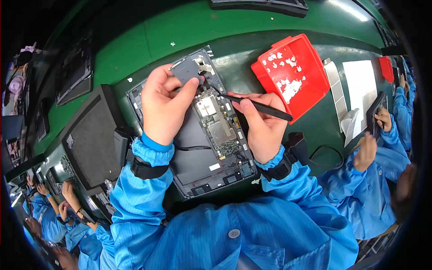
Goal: The person assembles internal circuitry into a laptop chassis by hand, securing the components with screws using a screwdriver and tweezers.
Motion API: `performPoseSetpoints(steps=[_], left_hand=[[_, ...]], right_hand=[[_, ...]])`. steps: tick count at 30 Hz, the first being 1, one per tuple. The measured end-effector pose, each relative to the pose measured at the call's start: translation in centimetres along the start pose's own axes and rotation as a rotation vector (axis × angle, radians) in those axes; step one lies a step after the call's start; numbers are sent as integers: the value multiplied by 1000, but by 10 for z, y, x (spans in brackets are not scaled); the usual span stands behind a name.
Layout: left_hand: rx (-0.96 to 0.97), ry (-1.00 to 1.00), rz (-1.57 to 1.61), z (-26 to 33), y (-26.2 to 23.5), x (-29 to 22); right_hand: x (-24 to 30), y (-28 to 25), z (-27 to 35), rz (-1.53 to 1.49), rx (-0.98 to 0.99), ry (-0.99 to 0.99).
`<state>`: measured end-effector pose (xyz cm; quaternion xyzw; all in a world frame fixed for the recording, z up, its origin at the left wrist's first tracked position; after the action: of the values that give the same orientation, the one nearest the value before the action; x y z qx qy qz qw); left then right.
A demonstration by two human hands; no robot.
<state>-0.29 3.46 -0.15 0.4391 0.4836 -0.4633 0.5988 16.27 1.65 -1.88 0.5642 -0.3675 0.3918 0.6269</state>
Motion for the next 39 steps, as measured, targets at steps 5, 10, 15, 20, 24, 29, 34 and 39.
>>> performPoseSetpoints(steps=[5, 10, 15, 20, 24, 29, 34, 39], left_hand=[[-64, 152, -233, -7, 3, 13], [-78, 184, -311, -6, 3, 18], [-72, 177, -318, -7, 3, 16], [-73, 175, -287, -8, 3, 17], [-72, 165, -283, -7, 4, 16], [-50, 104, -389, -5, 4, 12], [-57, 133, -457, -3, 5, 16], [-28, 153, -585, 1, 7, 12]], right_hand=[[-5, 0, -4, 113, 17, -75], [-8, -1, -4, 106, 13, -82], [-7, -1, -4, 128, 7, -76], [-7, -1, -4, 148, 14, -85], [-5, 0, -4, 158, 16, -79], [-8, -1, -4, 250, 46, -176], [-12, -4, -6, 393, 92, -329], [-12, -4, -8, 501, 183, -543]])
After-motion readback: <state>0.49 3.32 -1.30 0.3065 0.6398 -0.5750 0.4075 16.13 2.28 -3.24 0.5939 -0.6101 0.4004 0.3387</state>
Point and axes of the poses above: each hand's wrist, its own z-axis away from the middle knuckle, its own y-axis out of the palm, x = y × z, the point moved 1 cm from there along -z, towards the middle knuckle, and after that the axes turned 1 degree about -y, right-handed, at the moved point
